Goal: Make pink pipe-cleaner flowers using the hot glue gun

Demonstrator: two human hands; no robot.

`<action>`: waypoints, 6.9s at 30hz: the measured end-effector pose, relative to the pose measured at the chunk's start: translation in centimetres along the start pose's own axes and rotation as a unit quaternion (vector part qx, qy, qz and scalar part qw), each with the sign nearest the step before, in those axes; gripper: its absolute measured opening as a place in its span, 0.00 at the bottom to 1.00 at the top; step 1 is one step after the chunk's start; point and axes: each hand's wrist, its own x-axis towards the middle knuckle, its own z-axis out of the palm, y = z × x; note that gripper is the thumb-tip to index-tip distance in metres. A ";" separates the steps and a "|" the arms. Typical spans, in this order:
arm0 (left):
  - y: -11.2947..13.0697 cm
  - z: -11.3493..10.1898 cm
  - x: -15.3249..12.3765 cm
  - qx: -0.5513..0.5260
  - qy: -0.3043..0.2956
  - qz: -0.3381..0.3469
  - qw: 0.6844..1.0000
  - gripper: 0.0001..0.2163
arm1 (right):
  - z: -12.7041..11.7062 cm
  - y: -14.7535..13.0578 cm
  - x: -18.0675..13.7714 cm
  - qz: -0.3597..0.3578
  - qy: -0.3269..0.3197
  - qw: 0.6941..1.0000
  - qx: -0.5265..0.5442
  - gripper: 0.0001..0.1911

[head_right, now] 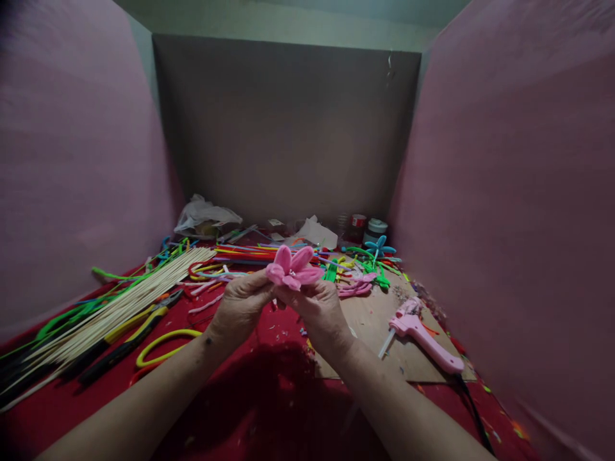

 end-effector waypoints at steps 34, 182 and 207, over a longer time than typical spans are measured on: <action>-1.1 -1.5 1.7 -0.166 0.074 -0.085 0.980 0.07 | -5.3 -3.5 1.9 0.082 0.117 0.974 -0.174 0.06; -2.0 -0.9 0.9 -0.089 -0.093 -0.284 0.950 0.10 | -2.9 -0.3 -0.4 0.054 0.068 0.986 -0.139 0.06; -2.8 0.1 0.0 0.003 -0.084 -0.186 0.979 0.12 | -2.5 1.5 -0.5 0.082 0.116 0.988 -0.058 0.09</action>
